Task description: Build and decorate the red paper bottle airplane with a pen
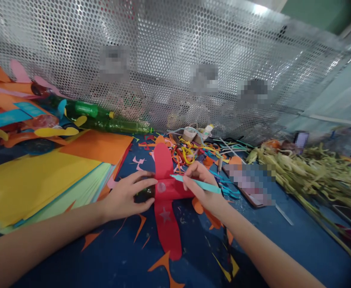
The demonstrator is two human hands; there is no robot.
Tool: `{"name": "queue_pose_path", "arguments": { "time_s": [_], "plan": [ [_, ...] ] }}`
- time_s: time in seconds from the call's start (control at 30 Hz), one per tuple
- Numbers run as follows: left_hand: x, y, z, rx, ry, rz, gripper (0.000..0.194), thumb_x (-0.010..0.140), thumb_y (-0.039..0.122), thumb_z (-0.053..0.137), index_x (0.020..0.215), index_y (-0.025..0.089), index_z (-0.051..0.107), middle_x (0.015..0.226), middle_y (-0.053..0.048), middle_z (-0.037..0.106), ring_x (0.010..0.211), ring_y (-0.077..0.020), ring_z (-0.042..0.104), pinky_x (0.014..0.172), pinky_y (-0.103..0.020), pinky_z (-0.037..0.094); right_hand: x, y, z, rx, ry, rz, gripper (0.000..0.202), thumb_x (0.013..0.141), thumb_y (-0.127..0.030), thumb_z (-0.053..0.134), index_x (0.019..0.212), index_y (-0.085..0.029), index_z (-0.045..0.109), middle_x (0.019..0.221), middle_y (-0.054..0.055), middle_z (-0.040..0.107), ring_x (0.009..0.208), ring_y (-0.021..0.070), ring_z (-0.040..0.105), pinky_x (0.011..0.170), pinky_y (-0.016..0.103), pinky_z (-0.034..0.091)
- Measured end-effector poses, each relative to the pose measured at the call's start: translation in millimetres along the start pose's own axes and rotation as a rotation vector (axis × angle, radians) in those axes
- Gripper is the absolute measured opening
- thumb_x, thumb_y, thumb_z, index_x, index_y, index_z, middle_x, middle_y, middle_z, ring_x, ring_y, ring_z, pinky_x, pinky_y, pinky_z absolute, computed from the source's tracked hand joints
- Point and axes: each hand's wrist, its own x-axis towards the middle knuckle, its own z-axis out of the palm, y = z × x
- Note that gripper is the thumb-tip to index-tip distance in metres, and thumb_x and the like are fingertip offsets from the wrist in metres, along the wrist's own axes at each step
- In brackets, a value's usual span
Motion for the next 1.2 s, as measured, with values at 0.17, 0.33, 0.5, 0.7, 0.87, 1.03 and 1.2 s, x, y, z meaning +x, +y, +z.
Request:
{"name": "queue_pose_path", "arguments": {
  "time_s": [0.17,0.33,0.5,0.7,0.87,1.03,1.2],
  "plan": [
    [0.3,0.9,0.2,0.013,0.015,0.009,0.039,0.078,0.020,0.060,0.116,0.024,0.055,0.116,-0.008,0.057,0.103,-0.0202,0.061,0.082,-0.034,0.055,-2.4,9.8,4.8,-0.043,0.108,0.039,0.029,0.083,-0.030,0.055,0.063,-0.022,0.036,0.055,-0.007,0.033,0.049,0.0095,0.030,0.047,0.024,0.026],
    [0.4,-1.1,1.6,-0.005,-0.002,0.015,0.041,0.079,0.020,0.061,0.118,0.025,0.052,0.117,-0.008,0.055,0.106,-0.0197,0.059,0.084,-0.034,0.054,-1.4,14.8,5.8,0.006,0.117,0.121,0.026,0.082,-0.028,0.053,0.063,-0.022,0.036,0.048,-0.009,0.032,0.041,0.0084,0.030,0.042,0.023,0.023],
    [0.1,-1.4,1.3,-0.006,0.003,0.026,0.039,0.079,0.020,0.060,0.118,0.024,0.052,0.117,-0.008,0.055,0.107,-0.0198,0.058,0.086,-0.034,0.053,-1.8,10.3,7.7,0.026,0.092,0.143,0.026,0.081,-0.027,0.054,0.062,-0.023,0.037,0.046,-0.009,0.036,0.040,0.0085,0.033,0.041,0.023,0.025],
    [0.7,-0.5,0.9,0.004,0.019,0.037,0.038,0.079,0.020,0.060,0.117,0.023,0.053,0.116,-0.009,0.056,0.104,-0.0197,0.059,0.084,-0.033,0.054,-0.9,7.7,7.6,-0.019,0.080,0.102,0.027,0.080,-0.025,0.054,0.059,-0.022,0.037,0.045,-0.008,0.039,0.040,0.0084,0.035,0.042,0.023,0.026],
    [1.5,-0.2,0.9,-0.008,0.026,0.033,0.038,0.079,0.020,0.060,0.116,0.024,0.054,0.115,-0.008,0.057,0.104,-0.0199,0.060,0.084,-0.034,0.055,-1.2,7.6,7.6,-0.014,0.079,0.124,0.026,0.081,-0.027,0.054,0.061,-0.022,0.038,0.044,-0.008,0.040,0.040,0.0085,0.036,0.042,0.022,0.027],
    [2.6,0.6,0.8,0.003,0.032,0.039,0.037,0.079,0.020,0.060,0.116,0.024,0.054,0.115,-0.008,0.057,0.103,-0.0195,0.060,0.083,-0.034,0.055,-1.1,6.7,7.4,-0.005,0.051,0.120,0.027,0.080,-0.028,0.056,0.060,-0.022,0.038,0.044,-0.008,0.041,0.040,0.0084,0.037,0.042,0.022,0.028],
    [1.6,-0.4,1.7,0.009,0.029,0.040,0.037,0.079,0.021,0.060,0.116,0.024,0.054,0.115,-0.008,0.057,0.104,-0.0198,0.060,0.084,-0.034,0.055,-1.7,9.6,6.8,0.002,0.049,0.126,0.026,0.082,-0.029,0.055,0.062,-0.022,0.039,0.045,-0.008,0.042,0.041,0.0087,0.038,0.043,0.022,0.030]
  ]
}}
